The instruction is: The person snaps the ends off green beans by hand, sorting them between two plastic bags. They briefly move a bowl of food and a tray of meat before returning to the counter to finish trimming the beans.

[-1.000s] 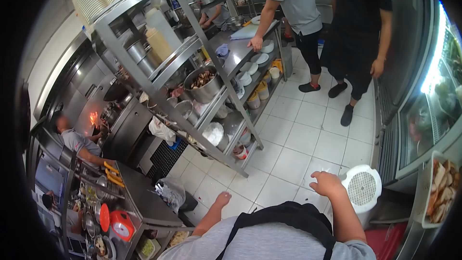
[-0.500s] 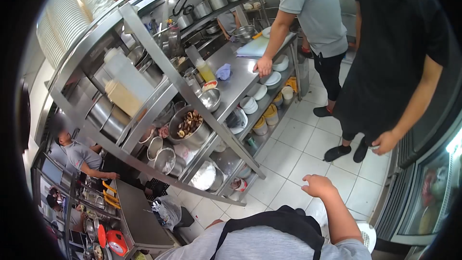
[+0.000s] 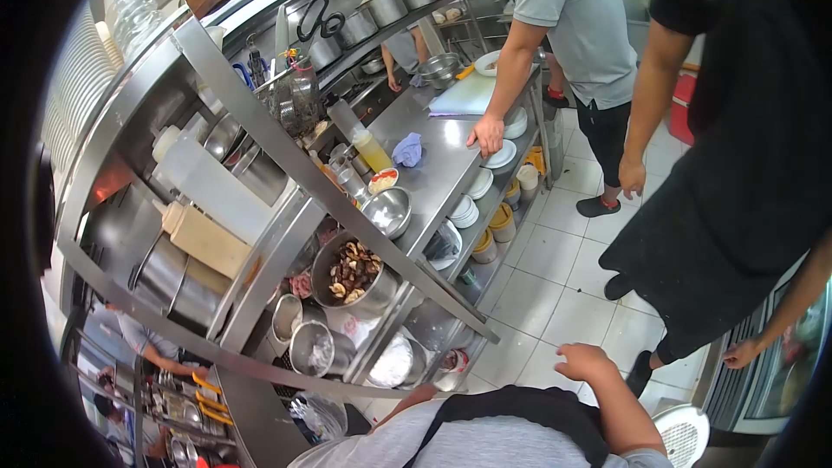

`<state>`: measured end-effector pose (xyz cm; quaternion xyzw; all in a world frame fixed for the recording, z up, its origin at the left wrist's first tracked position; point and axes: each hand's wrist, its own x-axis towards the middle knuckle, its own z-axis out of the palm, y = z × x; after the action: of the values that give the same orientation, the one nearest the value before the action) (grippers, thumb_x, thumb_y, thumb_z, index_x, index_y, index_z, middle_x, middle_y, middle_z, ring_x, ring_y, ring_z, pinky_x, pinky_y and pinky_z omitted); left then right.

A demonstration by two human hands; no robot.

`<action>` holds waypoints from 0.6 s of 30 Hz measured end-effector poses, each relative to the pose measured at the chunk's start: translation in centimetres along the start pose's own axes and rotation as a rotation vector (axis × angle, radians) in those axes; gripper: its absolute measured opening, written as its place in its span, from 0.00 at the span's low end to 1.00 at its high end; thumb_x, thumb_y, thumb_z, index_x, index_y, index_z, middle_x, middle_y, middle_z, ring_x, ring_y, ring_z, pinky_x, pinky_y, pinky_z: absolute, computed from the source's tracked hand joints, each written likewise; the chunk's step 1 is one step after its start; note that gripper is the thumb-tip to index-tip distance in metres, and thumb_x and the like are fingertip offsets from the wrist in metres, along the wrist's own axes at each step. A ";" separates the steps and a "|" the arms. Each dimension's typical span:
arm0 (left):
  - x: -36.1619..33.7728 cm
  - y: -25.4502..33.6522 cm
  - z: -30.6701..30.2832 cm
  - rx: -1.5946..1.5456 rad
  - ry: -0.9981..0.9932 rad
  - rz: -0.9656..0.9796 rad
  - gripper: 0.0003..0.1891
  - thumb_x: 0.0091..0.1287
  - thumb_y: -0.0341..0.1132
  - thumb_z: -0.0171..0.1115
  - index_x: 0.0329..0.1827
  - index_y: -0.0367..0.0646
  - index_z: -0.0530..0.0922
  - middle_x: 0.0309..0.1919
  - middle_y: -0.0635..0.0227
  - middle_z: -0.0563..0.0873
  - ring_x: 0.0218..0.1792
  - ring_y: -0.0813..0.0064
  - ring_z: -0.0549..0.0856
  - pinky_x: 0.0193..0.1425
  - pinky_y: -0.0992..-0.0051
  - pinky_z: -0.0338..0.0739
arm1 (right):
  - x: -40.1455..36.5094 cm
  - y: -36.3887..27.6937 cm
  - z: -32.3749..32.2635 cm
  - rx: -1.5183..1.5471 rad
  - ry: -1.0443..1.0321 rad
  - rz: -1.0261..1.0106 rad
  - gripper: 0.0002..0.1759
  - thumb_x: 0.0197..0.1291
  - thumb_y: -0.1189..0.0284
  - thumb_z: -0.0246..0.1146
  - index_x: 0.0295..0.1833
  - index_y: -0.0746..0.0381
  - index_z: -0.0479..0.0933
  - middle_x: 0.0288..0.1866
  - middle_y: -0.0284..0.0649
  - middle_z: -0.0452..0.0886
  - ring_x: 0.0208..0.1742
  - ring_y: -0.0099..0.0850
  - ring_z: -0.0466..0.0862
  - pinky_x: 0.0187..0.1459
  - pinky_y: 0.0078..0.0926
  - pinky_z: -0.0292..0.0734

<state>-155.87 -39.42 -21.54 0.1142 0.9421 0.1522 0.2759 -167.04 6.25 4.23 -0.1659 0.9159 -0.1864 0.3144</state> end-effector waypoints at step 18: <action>13.4 -2.8 -3.9 -0.011 -0.244 0.587 0.08 0.51 0.35 0.55 0.27 0.38 0.74 0.22 0.56 0.78 0.23 0.60 0.78 0.25 0.65 0.70 | -1.3 -10.9 3.5 0.149 0.094 0.395 0.24 0.51 0.59 0.56 0.54 0.56 0.68 0.48 0.44 0.75 0.49 0.41 0.74 0.48 0.36 0.70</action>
<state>-169.41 -38.89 -25.89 0.3971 0.8280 0.2156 0.3320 -161.75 -3.59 7.20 0.0491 0.9280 -0.1958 0.3132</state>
